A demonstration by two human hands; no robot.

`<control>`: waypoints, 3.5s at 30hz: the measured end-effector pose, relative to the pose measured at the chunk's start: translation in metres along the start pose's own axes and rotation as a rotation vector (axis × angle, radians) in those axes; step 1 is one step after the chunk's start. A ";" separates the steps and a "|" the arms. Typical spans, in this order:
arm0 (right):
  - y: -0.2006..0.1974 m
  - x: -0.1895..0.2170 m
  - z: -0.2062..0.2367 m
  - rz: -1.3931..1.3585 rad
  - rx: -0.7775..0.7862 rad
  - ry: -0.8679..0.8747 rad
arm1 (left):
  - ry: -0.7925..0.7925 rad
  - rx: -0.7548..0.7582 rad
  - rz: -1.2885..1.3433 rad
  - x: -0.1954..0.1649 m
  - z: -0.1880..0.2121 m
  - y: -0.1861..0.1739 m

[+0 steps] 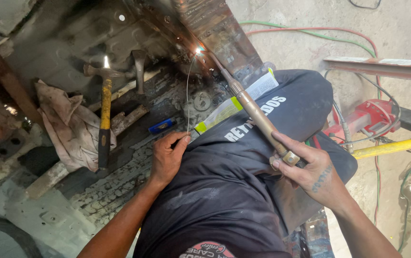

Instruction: The person welds a car frame using a welding torch and filler wire, then uses a hammer to tap the welded area. The person is sitting on the floor during the task.

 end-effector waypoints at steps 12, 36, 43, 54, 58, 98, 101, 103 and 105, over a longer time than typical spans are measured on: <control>0.000 -0.004 0.000 -0.025 0.001 0.033 | -0.012 0.000 -0.027 0.003 0.000 0.000; 0.002 -0.001 0.000 0.012 -0.014 -0.003 | 0.006 0.014 0.019 0.004 0.000 0.000; 0.004 0.000 0.000 0.034 0.000 -0.057 | -0.010 0.015 0.000 0.003 0.000 -0.001; 0.006 -0.002 0.001 0.014 -0.010 -0.028 | 0.024 0.001 0.018 0.000 -0.002 -0.002; 0.007 -0.001 0.001 0.018 -0.019 -0.040 | 0.016 0.015 0.001 0.002 -0.004 -0.001; 0.008 -0.008 -0.001 -0.018 -0.019 -0.047 | 0.005 0.019 -0.025 0.005 -0.004 0.000; 0.008 -0.010 -0.001 -0.048 -0.016 -0.017 | 0.015 0.013 -0.011 0.005 -0.004 0.000; 0.009 -0.011 -0.001 -0.066 -0.015 -0.005 | 0.027 0.010 0.002 0.005 -0.003 0.000; 0.010 -0.012 -0.002 -0.072 -0.013 -0.012 | 0.028 0.006 0.006 0.005 -0.003 0.000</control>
Point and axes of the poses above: each hand's wrist, its own z-axis away from the middle knuckle, its own y-axis out of the palm, x = y × z, the point moved 8 cm from there along -z, towards the middle knuckle, and after that the axes turned 10 degrees about -z, right-handed, at the moved point
